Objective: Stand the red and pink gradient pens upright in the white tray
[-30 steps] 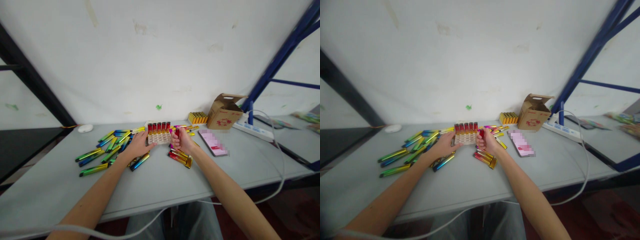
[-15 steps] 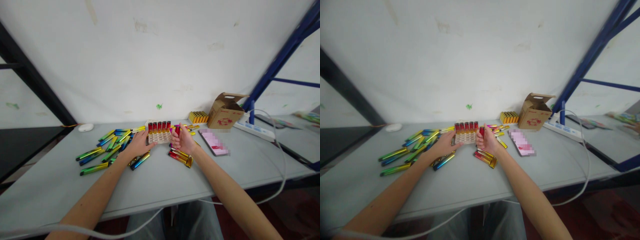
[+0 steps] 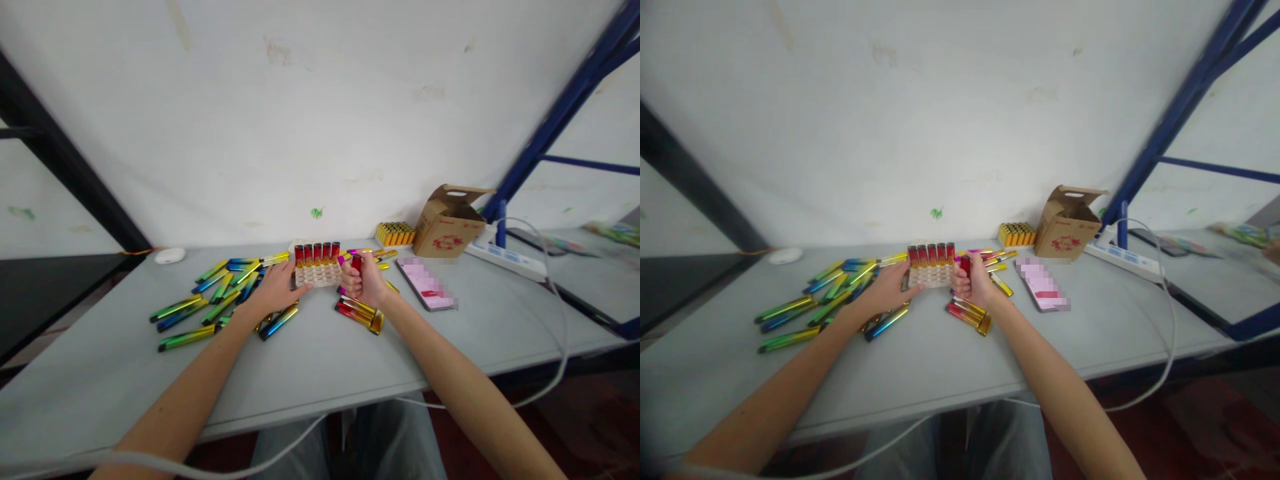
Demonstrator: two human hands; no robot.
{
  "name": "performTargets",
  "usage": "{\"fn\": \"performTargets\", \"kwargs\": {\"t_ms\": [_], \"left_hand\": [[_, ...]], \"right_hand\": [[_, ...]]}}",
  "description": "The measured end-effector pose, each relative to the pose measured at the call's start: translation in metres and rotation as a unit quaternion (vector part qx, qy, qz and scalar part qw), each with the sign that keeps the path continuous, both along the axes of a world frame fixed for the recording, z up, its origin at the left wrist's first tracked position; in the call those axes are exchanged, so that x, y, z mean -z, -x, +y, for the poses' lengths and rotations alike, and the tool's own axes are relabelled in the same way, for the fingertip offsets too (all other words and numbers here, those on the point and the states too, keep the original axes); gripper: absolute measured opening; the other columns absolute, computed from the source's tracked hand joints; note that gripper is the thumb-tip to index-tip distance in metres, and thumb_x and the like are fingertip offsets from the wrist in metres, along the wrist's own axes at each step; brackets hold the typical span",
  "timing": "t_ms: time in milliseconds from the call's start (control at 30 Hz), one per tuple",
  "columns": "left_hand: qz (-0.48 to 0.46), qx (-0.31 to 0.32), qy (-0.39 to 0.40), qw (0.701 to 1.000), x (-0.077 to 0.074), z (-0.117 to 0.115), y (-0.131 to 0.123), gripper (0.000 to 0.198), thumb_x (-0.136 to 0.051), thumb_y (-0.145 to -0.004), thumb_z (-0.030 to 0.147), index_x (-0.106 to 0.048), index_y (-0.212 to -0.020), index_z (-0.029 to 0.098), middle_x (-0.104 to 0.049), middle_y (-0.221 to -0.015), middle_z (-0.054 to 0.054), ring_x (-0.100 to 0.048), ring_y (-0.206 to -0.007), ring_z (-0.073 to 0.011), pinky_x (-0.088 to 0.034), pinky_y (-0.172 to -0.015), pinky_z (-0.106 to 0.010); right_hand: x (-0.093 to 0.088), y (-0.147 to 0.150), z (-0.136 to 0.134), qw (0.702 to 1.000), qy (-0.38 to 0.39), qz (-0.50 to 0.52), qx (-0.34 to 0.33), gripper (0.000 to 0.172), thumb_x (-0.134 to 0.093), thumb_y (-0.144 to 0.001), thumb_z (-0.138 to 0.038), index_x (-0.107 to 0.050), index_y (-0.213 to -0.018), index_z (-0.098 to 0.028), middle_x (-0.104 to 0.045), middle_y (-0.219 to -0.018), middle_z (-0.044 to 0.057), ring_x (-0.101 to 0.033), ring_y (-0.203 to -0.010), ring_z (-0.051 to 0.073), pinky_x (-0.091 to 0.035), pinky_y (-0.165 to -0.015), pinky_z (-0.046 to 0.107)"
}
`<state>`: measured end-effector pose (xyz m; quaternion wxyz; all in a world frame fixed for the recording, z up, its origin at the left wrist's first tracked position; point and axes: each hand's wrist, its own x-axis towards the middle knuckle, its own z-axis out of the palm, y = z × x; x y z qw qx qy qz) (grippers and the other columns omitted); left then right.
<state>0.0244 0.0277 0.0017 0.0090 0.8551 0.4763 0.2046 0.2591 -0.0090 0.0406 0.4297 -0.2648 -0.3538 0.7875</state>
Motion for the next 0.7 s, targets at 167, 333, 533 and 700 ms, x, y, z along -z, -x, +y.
{"fn": "performTargets", "kwargs": {"t_ms": [167, 333, 533, 700], "left_hand": [[0.004, -0.004, 0.006, 1.000, -0.001, -0.001, 0.000, 0.057, -0.053, -0.084, 0.054, -0.051, -0.122, 0.011, -0.061, -0.120, -0.019, -0.055, -0.114, -0.0337, -0.040, -0.100, -0.047], [0.002, -0.001, 0.006, 1.000, -0.001, 0.000, 0.000, 0.058, -0.052, -0.085, 0.056, -0.050, -0.124, 0.013, -0.061, -0.120, -0.018, -0.055, -0.114, -0.0328, -0.039, -0.101, -0.047], [0.012, -0.004, 0.007, 1.000, -0.001, -0.001, 0.000, 0.060, -0.051, -0.085, 0.056, -0.049, -0.126, 0.011, -0.059, -0.120, -0.018, -0.054, -0.114, -0.0322, -0.039, -0.101, -0.045], [0.006, 0.001, 0.005, 1.000, -0.001, -0.001, 0.000, 0.057, -0.052, -0.085, 0.054, -0.051, -0.122, 0.011, -0.060, -0.118, -0.019, -0.055, -0.112, -0.0333, -0.041, -0.098, -0.046]], "right_hand": [[-0.002, 0.006, -0.002, 1.000, 0.011, -0.023, -0.005, 0.045, -0.025, -0.090, -0.045, -0.029, -0.052, -0.022, -0.016, -0.042, -0.008, -0.007, -0.039, 0.007, -0.009, -0.032, 0.017], [0.003, 0.009, -0.001, 0.999, 0.019, -0.042, -0.010, 0.044, -0.026, -0.089, -0.047, -0.030, -0.053, -0.022, -0.016, -0.043, -0.009, -0.006, -0.039, 0.007, -0.008, -0.033, 0.017], [0.002, 0.013, -0.003, 0.998, 0.021, -0.062, 0.005, 0.044, -0.028, -0.089, -0.052, -0.028, -0.055, -0.023, -0.017, -0.044, -0.009, -0.007, -0.039, 0.007, -0.009, -0.033, 0.018], [-0.001, 0.016, -0.007, 0.996, 0.023, -0.083, 0.009, 0.045, -0.028, -0.088, -0.054, -0.027, -0.056, -0.023, -0.017, -0.044, -0.009, -0.006, -0.040, 0.007, -0.007, -0.034, 0.018]]}}
